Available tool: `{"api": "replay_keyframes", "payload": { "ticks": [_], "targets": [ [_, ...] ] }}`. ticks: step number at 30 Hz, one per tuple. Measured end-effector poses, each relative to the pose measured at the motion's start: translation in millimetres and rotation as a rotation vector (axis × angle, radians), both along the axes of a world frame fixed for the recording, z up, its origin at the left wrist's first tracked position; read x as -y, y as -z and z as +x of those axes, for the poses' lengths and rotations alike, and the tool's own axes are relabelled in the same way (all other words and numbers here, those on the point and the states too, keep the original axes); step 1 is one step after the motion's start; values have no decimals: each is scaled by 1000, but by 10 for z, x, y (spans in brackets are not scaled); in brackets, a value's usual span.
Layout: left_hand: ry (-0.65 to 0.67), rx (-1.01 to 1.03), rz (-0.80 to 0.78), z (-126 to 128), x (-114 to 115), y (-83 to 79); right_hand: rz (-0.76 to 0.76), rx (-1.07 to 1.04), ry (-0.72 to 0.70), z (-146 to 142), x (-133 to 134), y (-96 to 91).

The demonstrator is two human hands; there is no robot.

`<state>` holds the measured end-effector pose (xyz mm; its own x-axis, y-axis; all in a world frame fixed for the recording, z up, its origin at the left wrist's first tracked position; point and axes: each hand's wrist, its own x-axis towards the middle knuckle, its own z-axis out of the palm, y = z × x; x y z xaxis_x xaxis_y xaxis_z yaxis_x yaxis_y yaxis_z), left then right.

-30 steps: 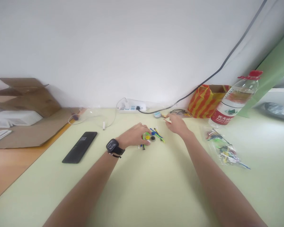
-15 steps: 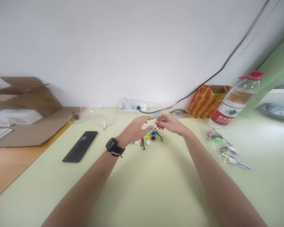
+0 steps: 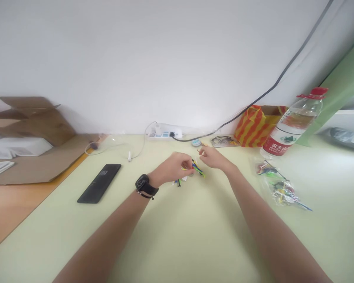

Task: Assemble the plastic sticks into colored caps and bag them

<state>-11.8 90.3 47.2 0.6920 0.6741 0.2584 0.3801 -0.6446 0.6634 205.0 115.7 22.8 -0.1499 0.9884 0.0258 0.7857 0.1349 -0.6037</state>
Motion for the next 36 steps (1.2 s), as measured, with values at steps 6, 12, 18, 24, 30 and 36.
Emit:
{"api": "replay_keyframes", "payload": {
  "ticks": [6, 12, 18, 24, 30, 36],
  "targets": [
    [126, -236, -47, 37, 52, 67, -82, 118, 11, 38, 6, 129],
    [86, -315, -11, -16, -9, 82, -61, 139, -43, -86, -9, 147],
    [38, -241, 77, -50, -16, 120, -38, 155, -155, -148, 32, 126],
    [22, -269, 105, -92, -70, 177, -111, 188, -178, -161, 64, 90],
    [45, -256, 106, -97, -105, 208, -129, 206, -169, -184, 68, 80],
    [20, -245, 126, -147, -133, 147, -182, 143, -165, -196, 109, 8]
  ]
}}
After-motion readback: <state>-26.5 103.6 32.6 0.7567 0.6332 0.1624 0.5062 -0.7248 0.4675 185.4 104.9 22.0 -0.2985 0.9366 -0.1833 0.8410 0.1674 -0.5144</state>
